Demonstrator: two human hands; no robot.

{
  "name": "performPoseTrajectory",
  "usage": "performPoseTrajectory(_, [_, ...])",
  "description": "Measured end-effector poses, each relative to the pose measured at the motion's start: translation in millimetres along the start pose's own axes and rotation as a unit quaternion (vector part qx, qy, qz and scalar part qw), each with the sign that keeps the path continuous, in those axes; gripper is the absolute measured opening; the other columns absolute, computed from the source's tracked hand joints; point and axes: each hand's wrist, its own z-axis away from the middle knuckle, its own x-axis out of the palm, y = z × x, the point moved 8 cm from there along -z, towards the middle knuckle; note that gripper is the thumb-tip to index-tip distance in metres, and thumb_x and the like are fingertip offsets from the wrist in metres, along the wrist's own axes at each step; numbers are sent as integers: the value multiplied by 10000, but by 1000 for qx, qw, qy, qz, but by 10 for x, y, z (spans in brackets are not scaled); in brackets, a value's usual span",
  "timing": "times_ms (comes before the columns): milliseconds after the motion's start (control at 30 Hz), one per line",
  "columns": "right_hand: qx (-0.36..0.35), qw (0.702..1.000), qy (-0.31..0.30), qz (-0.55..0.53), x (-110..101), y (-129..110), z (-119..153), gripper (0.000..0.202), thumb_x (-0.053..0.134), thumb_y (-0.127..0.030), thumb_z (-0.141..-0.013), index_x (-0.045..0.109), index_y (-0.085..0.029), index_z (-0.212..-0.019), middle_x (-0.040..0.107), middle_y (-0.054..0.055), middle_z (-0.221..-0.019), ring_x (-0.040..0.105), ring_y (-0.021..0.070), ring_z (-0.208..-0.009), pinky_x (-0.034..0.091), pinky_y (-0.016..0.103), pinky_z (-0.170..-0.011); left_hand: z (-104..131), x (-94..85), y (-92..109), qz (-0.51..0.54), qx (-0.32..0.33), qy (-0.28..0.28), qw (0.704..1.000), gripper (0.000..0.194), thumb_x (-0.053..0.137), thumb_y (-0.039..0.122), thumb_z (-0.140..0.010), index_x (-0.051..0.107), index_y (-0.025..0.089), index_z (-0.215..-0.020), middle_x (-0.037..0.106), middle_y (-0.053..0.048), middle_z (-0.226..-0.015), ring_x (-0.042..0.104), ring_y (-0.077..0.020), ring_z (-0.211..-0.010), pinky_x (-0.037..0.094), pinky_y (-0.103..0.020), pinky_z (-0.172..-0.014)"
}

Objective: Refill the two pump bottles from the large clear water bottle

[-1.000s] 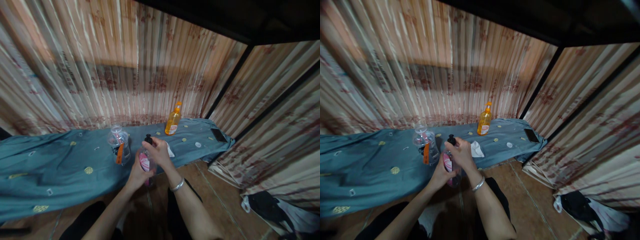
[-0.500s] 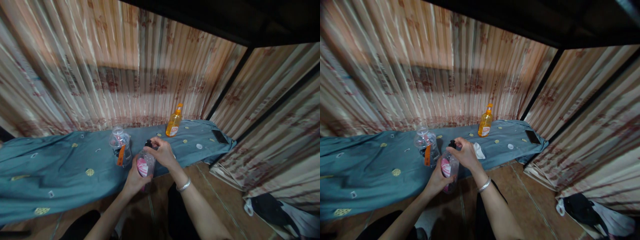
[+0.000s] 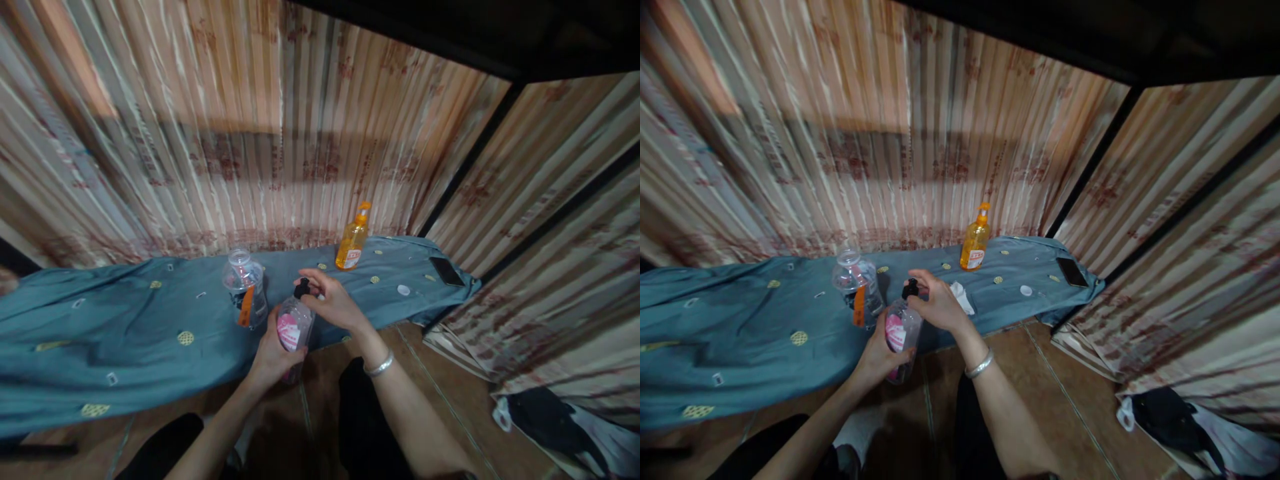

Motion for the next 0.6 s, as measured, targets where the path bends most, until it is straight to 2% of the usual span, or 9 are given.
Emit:
performPoseTrajectory(100, [13, 999, 10, 40, -36, 10, -14, 586, 709, -332, -739, 532, -195, -1282, 682, 95, -1154, 662, 202, -1031, 530, 346, -874, 7, -4, -3, 1, 3, -4, 1000, 945, 784, 269, -519, 341, 177, -1349, 639, -103, -1102, 629, -328, -1060, 462, -456, -970])
performPoseTrajectory(200, [41, 989, 54, 132, -100, -16, -5, 657, 767, -424, -690, 559, -161, -1255, 710, 76, -970, 676, 208, -877, 529, 370, -835, 13, -15, 19, -1, 5, -4, 1000, 942, 772, 258, -529, 333, 164, -1356, 625, -119, -1137, 620, -328, -1080, 450, -457, -981])
performPoseTrajectory(267, [47, 987, 64, 139, -103, -35, 1, 599, 778, -402, -677, 595, -179, -1202, 709, 42, -896, 673, 197, -832, 527, 357, -810, 17, -19, 34, 0, 4, -5, 1000, 939, 772, 250, -525, 336, 176, -1354, 618, -122, -1162, 619, -326, -1084, 444, -459, -987])
performPoseTrajectory(333, [40, 994, 50, 91, -69, -31, -5, 497, 746, -330, -701, 610, -208, -1163, 715, 28, -925, 676, 187, -870, 525, 336, -809, 21, -18, 41, 5, 1, -9, 1000, 934, 775, 250, -520, 342, 185, -1345, 620, -118, -1163, 623, -325, -1076, 446, -458, -982])
performPoseTrajectory(433, [28, 999, -11, -45, 20, 19, -25, 448, 671, -233, -715, 587, -207, -1155, 720, 41, -1015, 680, 179, -948, 523, 323, -836, 29, 5, 47, 7, 2, -26, 1000, 915, 774, 256, -531, 347, 183, -1337, 633, -111, -1138, 631, -315, -1051, 463, -441, -956])
performPoseTrajectory(500, [33, 991, -40, -124, 51, 71, -37, 464, 662, -221, -695, 572, -199, -1149, 720, 52, -1030, 684, 178, -940, 529, 321, -828, 34, 20, 50, 2, 4, -37, 999, 896, 765, 248, -545, 348, 186, -1335, 636, -108, -1136, 634, -302, -1036, 470, -430, -944])
performPoseTrajectory(600, [43, 980, -56, -185, 61, 128, -52, 474, 669, -226, -672, 566, -213, -1135, 716, 52, -1049, 685, 178, -917, 536, 314, -797, 35, 32, 57, -2, 13, -48, 999, 875, 755, 235, -556, 351, 193, -1331, 627, -107, -1168, 623, -287, -1055, 463, -429, -958])
